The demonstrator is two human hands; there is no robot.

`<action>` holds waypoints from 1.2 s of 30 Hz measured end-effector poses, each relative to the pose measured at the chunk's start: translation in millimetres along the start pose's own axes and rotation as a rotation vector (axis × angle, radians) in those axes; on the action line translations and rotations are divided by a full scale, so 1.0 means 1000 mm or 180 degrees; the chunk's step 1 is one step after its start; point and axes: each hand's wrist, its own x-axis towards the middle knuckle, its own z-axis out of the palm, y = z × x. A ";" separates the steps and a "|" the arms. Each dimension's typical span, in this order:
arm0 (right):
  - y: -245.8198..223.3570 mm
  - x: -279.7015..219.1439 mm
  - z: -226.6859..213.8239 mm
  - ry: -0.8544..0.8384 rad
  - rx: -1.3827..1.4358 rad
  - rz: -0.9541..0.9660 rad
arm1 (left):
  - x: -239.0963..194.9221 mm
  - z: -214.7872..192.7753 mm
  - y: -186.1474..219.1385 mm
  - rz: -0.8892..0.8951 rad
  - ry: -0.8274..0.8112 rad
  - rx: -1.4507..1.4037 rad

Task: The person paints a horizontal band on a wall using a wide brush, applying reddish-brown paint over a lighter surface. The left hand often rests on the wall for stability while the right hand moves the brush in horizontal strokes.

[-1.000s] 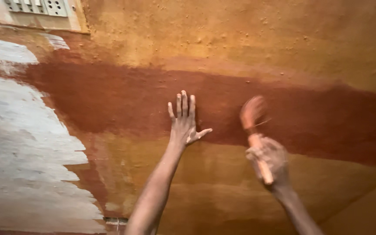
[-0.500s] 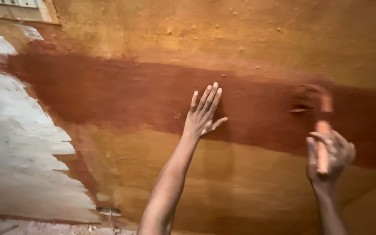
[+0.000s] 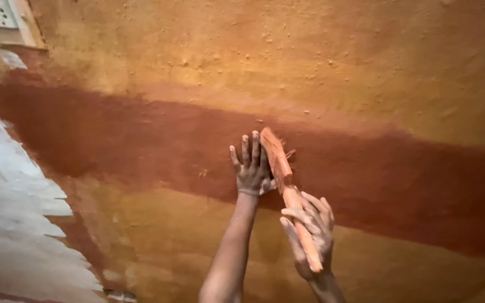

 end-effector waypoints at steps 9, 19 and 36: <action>0.060 -0.009 -0.073 0.1236 -0.0715 0.0499 | -0.003 -0.012 0.004 0.0026 -0.0074 -0.0226; -0.008 -0.004 -0.001 -0.0157 -0.0303 0.0154 | -0.001 -0.023 0.003 0.0248 -0.0739 0.1313; -0.005 0.000 -0.047 0.0973 -0.0219 0.0711 | 0.025 -0.075 -0.040 -0.0070 -0.2074 -0.1710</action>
